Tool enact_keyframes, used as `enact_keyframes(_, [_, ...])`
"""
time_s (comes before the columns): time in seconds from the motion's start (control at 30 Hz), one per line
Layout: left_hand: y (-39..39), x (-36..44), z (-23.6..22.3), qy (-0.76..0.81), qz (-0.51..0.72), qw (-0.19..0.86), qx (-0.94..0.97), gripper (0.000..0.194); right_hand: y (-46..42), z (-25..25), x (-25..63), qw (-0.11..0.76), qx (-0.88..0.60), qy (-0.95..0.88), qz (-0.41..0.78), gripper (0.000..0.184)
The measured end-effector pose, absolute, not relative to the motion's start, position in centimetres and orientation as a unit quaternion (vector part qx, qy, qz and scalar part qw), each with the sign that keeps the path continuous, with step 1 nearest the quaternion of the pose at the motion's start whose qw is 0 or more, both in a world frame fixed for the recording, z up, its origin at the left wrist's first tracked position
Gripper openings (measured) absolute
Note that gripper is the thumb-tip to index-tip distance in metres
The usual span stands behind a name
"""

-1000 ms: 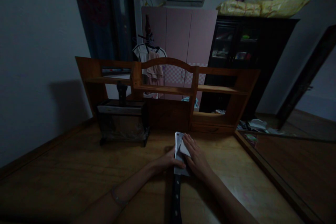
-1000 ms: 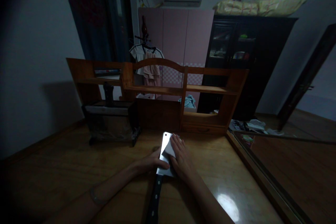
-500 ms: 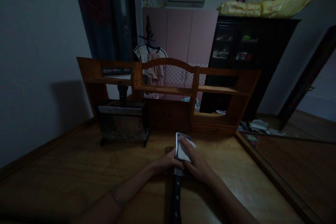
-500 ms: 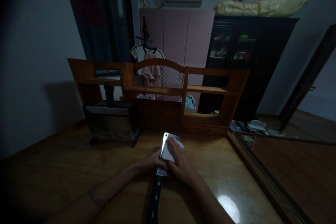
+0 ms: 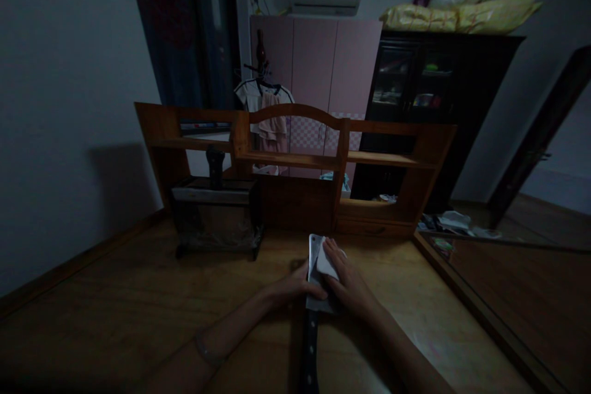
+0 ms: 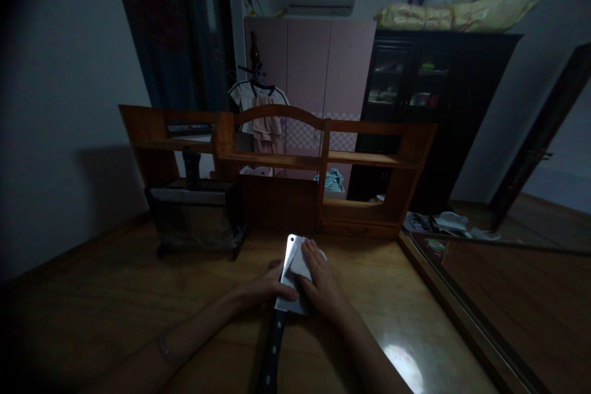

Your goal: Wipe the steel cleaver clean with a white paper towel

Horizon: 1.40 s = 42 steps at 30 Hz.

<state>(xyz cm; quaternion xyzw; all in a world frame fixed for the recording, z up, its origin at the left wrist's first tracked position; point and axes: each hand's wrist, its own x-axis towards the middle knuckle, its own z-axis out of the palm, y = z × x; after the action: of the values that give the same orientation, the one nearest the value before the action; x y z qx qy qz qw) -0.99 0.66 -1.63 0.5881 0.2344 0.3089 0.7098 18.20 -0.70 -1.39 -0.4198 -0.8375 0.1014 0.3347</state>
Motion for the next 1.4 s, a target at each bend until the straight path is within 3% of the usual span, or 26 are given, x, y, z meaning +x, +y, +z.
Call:
enact_keyframes(0.33, [0.6, -0.9, -1.3, 0.232, 0.311, 0.712, 0.585, 0.087, -0.8, -1.5, 18.4, 0.323, -0.399, -0.852, 0.105, 0.073])
enact_keyframes(0.8, [0.7, -0.9, -1.7, 0.259, 0.308, 0.709, 0.579, 0.079, 0.4, -3.0, 19.2, 0.35, -0.45, -0.814, 0.112, 0.064])
enact_keyframes(1.4, [1.2, -0.5, -2.2, 0.237, 0.326, 0.658, 0.637, 0.104, -1.2, -1.3, 17.5, 0.323, -0.391, -0.854, 0.12, 0.068])
